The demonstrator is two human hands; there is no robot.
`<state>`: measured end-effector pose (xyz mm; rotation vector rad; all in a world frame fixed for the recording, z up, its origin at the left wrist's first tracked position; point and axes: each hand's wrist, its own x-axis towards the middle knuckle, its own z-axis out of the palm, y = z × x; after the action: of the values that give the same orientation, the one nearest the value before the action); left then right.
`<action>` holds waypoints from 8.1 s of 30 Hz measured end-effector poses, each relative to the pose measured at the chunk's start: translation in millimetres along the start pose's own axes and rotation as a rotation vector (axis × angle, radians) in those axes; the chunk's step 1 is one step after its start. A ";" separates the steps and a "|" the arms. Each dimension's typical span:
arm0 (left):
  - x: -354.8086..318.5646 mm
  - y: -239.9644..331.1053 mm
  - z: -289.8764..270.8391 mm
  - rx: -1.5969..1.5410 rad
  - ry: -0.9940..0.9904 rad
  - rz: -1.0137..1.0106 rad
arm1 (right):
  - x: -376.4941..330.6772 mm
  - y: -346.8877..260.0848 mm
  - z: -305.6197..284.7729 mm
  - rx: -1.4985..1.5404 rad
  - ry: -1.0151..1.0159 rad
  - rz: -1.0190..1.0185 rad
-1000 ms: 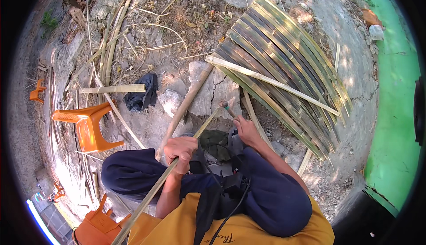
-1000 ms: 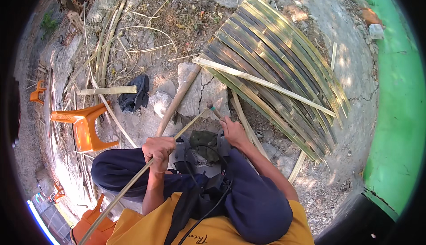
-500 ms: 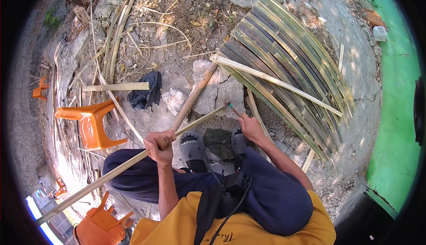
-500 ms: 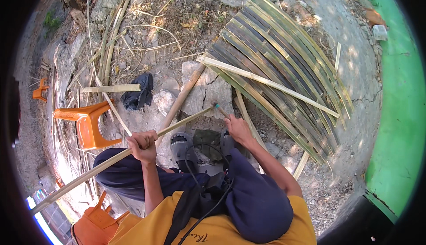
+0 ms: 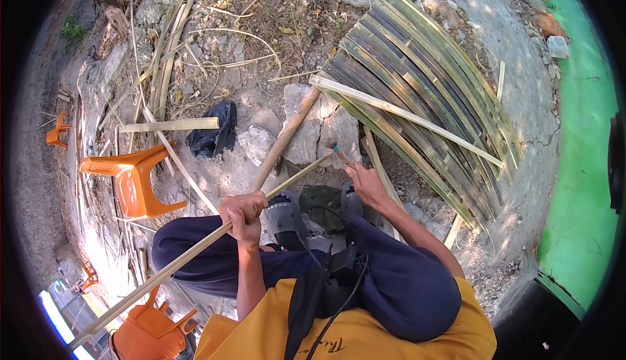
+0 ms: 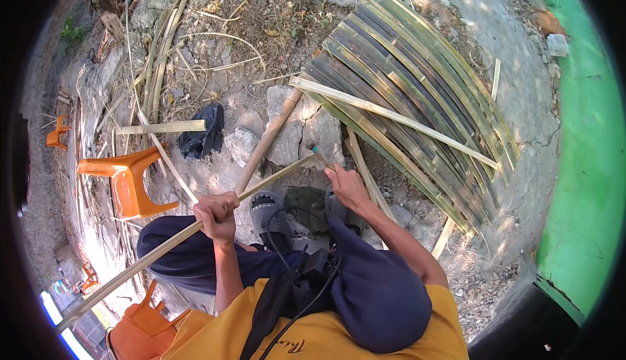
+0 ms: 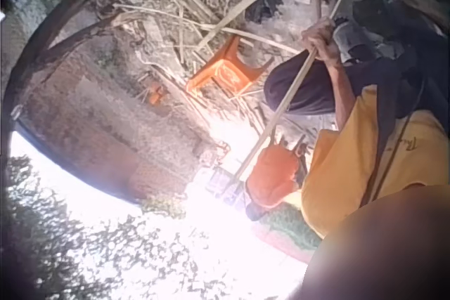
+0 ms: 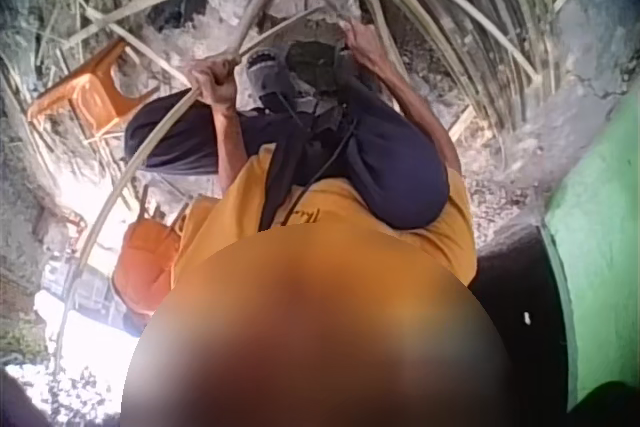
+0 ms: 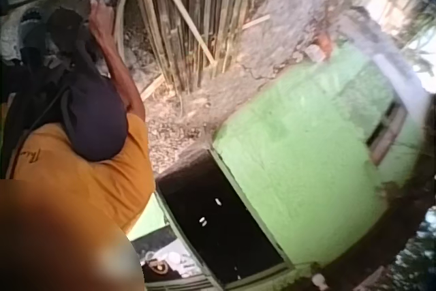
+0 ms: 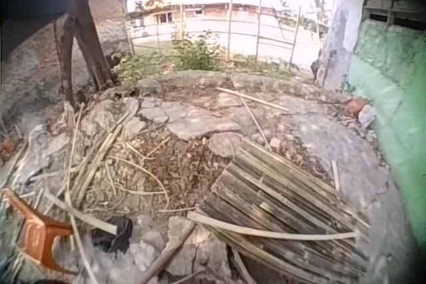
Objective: The person splits bamboo strips with a knife and hammers small pins into bamboo slats positioned on a log.
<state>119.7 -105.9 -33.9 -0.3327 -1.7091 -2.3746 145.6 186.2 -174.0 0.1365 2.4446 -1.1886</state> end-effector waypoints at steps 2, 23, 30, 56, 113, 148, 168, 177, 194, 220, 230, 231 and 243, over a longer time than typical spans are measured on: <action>-3.7 6.1 -1.3 -0.010 0.004 -0.013 | -14.6 -16.4 -1.0 0.081 0.072 -0.075; 39.9 76.8 -2.8 -0.144 0.474 -0.026 | -10.2 26.6 -8.0 -0.050 0.381 0.018; 64.1 148.8 -40.7 -0.152 0.534 0.051 | 3.0 24.0 2.6 -0.106 0.404 -0.172; 58.7 152.5 -97.9 -1.062 0.406 -0.179 | -58.6 -188.7 -148.0 1.392 -0.438 -0.497; 28.3 218.4 -101.7 -0.204 0.445 0.297 | 40.4 -10.7 174.0 -0.408 -0.258 -0.803; -13.0 28.9 -148.8 -0.403 0.906 -0.068 | 95.7 -104.7 -42.5 0.122 0.005 -0.481; 125.7 9.2 1.5 -0.116 -0.014 -0.397 | -9.7 33.0 -100.4 0.567 0.331 0.059; 203.1 63.1 6.2 0.352 0.063 -0.414 | 102.1 57.4 -163.1 -0.516 0.400 -0.357; 168.8 -104.4 -114.6 1.168 -0.144 -0.185 | 8.7 22.3 -119.9 -0.193 0.328 -0.187; 188.9 -249.5 -26.5 0.799 -0.343 -0.381 | -3.4 6.1 -1.3 -0.365 0.180 -0.118; 195.9 -281.7 -6.0 0.609 -0.356 -0.509 | -11.2 20.0 -12.4 -0.139 0.112 -0.064; 194.6 -280.3 -7.7 0.589 -0.364 -0.500 | -4.8 11.4 -16.7 -0.052 0.121 -0.007; 34.3 -162.3 -66.6 1.108 -0.226 -0.438 | 112.0 -70.8 -46.8 -0.068 0.256 -0.099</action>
<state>35.8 -119.2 -191.1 -0.0248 -3.0827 -1.2222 10.0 167.4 -142.3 0.1587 2.7398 -1.1912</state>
